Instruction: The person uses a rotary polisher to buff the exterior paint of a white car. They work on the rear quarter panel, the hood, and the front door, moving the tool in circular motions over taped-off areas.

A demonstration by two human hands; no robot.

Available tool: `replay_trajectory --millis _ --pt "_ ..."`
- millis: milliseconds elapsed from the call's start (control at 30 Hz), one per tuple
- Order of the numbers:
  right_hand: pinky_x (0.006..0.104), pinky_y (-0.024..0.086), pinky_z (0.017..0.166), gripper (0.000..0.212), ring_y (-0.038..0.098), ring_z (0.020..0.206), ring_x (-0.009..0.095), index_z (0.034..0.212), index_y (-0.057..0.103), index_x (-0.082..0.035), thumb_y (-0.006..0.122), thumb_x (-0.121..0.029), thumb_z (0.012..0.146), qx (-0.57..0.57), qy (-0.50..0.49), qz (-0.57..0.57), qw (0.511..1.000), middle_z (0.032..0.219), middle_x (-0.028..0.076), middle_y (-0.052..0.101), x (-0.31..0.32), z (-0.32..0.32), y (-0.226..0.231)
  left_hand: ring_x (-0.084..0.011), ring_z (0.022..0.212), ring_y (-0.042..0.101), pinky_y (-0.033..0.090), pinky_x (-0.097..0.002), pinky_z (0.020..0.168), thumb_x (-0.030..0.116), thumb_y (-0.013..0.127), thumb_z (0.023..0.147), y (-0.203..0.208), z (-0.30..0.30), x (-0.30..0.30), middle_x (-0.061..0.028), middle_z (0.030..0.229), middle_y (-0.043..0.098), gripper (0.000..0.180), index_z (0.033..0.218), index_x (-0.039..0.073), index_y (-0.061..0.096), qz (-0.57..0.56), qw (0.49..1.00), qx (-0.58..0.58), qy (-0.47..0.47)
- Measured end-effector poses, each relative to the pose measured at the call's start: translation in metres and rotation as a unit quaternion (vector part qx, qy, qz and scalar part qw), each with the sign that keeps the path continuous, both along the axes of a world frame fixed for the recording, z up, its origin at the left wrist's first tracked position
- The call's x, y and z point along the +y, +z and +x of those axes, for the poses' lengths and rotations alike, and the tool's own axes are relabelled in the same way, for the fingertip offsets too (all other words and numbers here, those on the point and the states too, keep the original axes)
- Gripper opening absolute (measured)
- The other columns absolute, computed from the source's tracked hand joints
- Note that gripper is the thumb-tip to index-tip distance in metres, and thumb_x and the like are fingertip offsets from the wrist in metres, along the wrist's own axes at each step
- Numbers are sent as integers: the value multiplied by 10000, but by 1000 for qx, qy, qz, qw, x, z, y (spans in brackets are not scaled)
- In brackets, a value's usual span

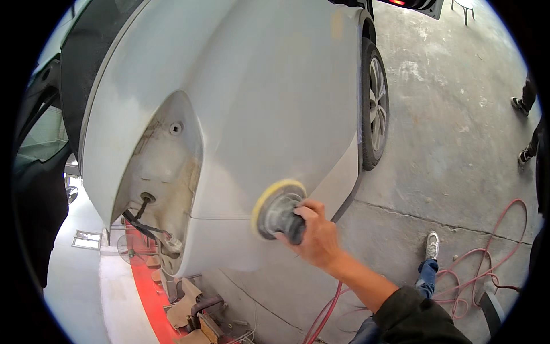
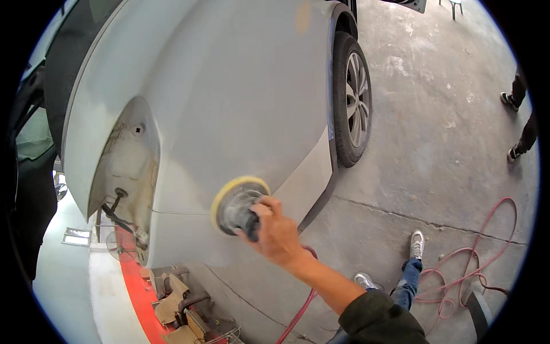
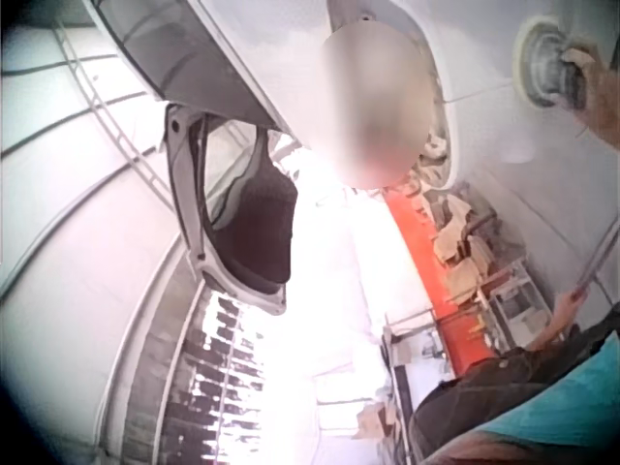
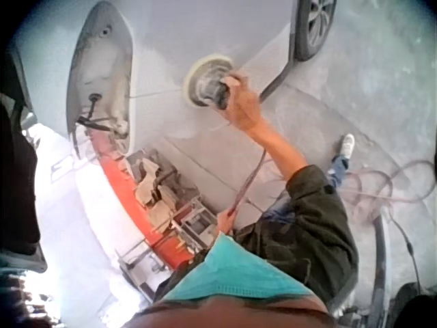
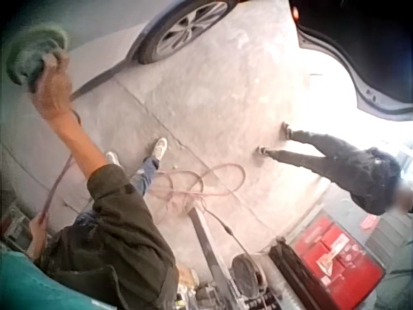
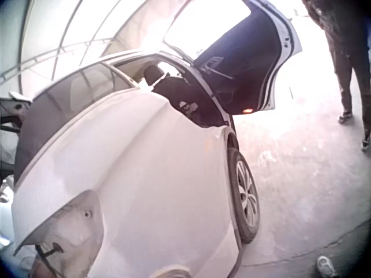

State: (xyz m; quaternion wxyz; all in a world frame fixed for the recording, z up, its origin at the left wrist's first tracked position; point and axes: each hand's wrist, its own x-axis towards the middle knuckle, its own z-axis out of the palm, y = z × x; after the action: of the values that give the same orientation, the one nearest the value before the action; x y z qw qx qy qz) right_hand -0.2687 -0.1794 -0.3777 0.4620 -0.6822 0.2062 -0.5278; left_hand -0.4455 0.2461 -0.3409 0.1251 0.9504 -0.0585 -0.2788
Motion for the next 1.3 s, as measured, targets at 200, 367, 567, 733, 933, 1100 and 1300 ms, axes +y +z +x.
replay_trajectory --millis 200,367,567,733,933,1100,1300 --pt "386 557 555 615 673 727 305 1241 462 -73 862 -244 805 29 36 75 996 1208 160 532 -85 21 111 -305 698 716 514 -441 654 389 716 934 13 8 -13 -231 778 685 371 1079 49 753 59 997 26 32" --pt "368 555 527 649 682 728 307 1211 445 -79 885 -286 781 14 -24 -2 1000 1214 161 543 -59 12 43 -280 644 683 506 -434 634 406 710 938 -5 13 -12 -224 737 672 382 1060 47 758 83 996 16 -6" --pt "360 555 518 645 685 734 277 1215 487 -90 883 -362 786 12 -30 28 999 1204 149 562 -24 7 3 -193 609 615 485 -407 598 364 711 944 -13 7 -6 -193 683 636 349 1069 39 743 28 1000 -9 -3" --pt "371 545 508 636 649 727 295 1238 474 -89 856 -355 804 -3 -59 58 997 1147 117 552 -108 27 44 -126 618 540 458 -385 573 315 717 953 17 3 -38 -139 631 588 300 1001 19 727 82 996 12 30" --pt "401 570 547 676 673 802 322 1240 456 -83 886 -324 778 5 -18 76 997 1204 169 542 4 4 -8 -123 612 522 441 -396 561 310 710 952 16 2 -42 -132 621 581 308 947 3 714 64 996 47 50" --pt "351 540 529 714 653 765 273 1251 441 -59 906 -301 767 28 1 126 992 1216 166 535 20 -2 -34 -129 607 534 434 -400 555 324 671 972 -8 -18 30 -120 615 570 309 1024 26 732 25 996 15 83" --pt "396 561 596 701 655 868 312 1249 435 -66 898 -298 776 32 -7 204 978 1242 176 520 44 -4 -32 -130 631 527 433 -381 564 367 639 995 9 -18 3 -92 650 578 385 1130 17 724 58 996 43 47"
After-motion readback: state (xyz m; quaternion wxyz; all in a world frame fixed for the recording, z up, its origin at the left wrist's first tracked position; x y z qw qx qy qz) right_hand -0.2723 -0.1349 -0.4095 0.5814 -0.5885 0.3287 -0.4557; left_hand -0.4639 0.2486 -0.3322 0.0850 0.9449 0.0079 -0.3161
